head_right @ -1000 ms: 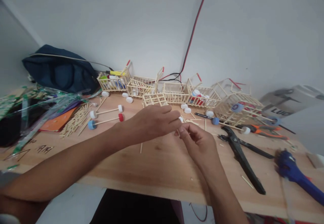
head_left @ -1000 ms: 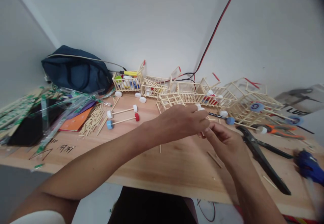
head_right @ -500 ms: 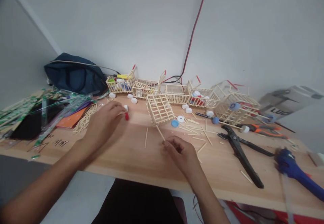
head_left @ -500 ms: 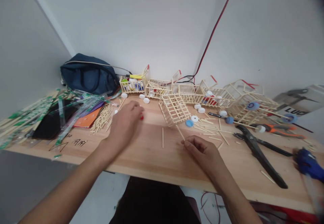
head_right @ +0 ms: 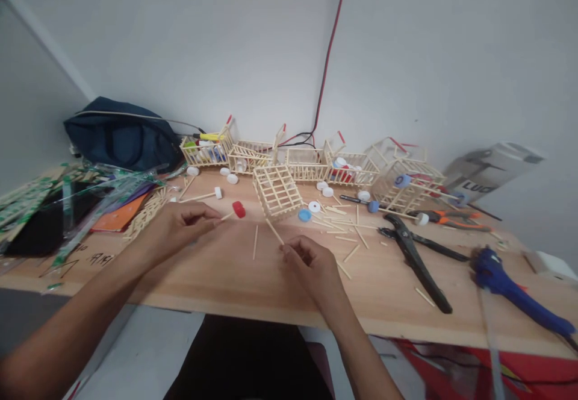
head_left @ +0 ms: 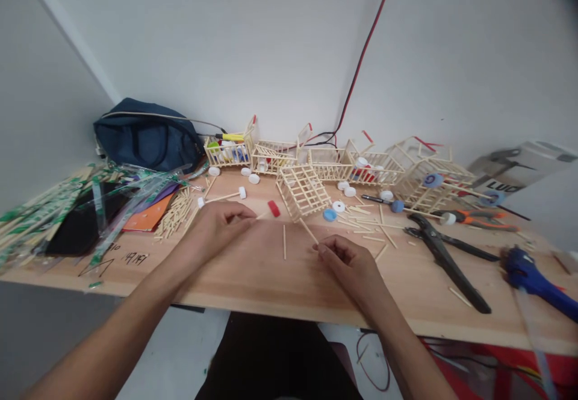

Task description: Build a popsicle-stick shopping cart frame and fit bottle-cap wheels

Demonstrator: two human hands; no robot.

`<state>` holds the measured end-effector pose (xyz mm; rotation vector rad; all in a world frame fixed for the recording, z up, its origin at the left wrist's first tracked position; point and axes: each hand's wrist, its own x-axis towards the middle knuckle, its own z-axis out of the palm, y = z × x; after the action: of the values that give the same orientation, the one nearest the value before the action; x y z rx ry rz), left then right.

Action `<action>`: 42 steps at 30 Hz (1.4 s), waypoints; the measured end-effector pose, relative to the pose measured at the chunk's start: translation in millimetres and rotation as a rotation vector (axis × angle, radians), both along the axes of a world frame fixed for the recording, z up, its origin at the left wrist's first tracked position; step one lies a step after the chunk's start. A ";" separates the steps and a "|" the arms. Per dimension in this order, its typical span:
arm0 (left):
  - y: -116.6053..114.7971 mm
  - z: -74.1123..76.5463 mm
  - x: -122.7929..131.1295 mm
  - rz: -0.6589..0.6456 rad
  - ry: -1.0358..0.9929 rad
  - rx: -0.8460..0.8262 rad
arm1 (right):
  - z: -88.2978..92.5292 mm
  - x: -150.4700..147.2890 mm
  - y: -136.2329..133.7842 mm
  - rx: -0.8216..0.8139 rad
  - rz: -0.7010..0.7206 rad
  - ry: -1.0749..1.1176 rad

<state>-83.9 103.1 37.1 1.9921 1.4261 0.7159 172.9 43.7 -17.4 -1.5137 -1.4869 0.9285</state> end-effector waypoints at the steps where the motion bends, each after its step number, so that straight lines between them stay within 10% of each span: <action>1: -4.2 1.9 9.7 -0.030 -0.097 -0.115 | 2.2 -2.6 -0.2 -0.002 0.001 0.011; 12: -15.6 -12.5 79.0 -0.183 -0.497 -0.493 | 10.8 -4.8 -7.4 -0.036 -0.006 0.179; 35: -5.7 -24.7 118.8 -0.146 -0.650 -0.596 | 0.0 19.6 -7.0 -0.096 -0.039 0.425; 42: 16.7 0.2 133.0 -0.124 -0.627 -0.452 | 12.3 28.7 29.9 -0.012 -0.081 0.418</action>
<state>49.1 119.8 37.3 1.3301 0.9668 0.7867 201.6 73.7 -5.0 -1.2795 -1.1130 1.1258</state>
